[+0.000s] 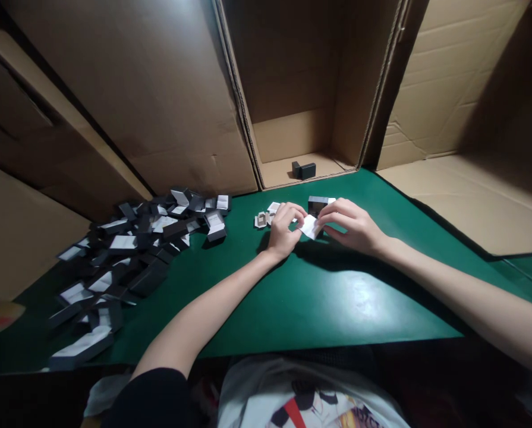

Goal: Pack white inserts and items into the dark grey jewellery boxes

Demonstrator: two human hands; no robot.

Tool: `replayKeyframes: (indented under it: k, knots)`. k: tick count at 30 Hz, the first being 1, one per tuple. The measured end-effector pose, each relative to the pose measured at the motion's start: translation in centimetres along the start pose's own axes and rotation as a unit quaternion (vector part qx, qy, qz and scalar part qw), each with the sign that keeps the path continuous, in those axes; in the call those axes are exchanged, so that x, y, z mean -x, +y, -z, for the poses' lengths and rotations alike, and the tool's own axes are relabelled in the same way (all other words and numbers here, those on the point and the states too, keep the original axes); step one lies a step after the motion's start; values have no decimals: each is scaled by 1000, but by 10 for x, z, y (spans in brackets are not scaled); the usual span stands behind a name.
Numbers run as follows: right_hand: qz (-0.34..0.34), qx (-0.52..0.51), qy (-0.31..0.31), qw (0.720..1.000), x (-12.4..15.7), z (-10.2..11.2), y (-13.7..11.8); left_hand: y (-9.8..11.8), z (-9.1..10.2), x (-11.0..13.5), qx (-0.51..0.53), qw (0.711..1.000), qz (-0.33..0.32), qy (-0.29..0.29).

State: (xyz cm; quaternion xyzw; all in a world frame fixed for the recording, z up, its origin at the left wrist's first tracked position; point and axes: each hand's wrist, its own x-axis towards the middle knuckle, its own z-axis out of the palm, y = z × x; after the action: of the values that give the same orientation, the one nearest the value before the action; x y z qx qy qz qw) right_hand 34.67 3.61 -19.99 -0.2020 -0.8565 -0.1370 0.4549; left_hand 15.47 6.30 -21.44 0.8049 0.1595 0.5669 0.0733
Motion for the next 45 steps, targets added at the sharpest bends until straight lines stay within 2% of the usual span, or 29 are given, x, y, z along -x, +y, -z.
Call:
replayKeyframes:
  k: [6, 10, 14, 17, 22, 27, 30, 34, 36, 38, 42, 45]
  knots:
    - [4, -5, -25, 1000, 4, 0, 3, -3, 0, 1, 1, 1000, 14, 8]
    - [-2, -3, -21, 1000, 5, 0, 3, -4, 1, 1, 11, 1000, 25, -7]
    - [-75, -45, 17, 996, 4, -1, 1, -1, 1, 0, 21, 999, 24, -16]
    - [-156, -81, 16, 984, 2, 1, -1, -1, 1, 0, 20, 998, 62, -7]
    - [-180, -137, -10, 974, 1, 2, -3, -3, 1, 3, 10, 995, 104, -3]
    - [-228, -224, -34, 947, 1, -4, -9, -6, 1, 4, -42, 993, 109, 4]
    - [-283, -240, -18, 928, 1, -7, -9, -7, 0, 3, -17, 994, 104, -19]
    - [-405, -309, 46, 859, 2, -10, -3, -5, 0, 1, 22, 994, 80, -70]
    - [-435, -323, 76, 837, 3, -9, 1, -4, 1, 0, 9, 994, 67, -81]
    - [-430, -284, 84, 853, 4, -7, 5, -5, 1, 0, -8, 994, 69, -80]
    - [-373, -158, 41, 913, 6, -4, 10, -9, 1, 3, -41, 989, 119, -76]
    - [-342, -124, 14, 931, 9, -5, 12, -15, -2, 7, -34, 980, 166, -103]
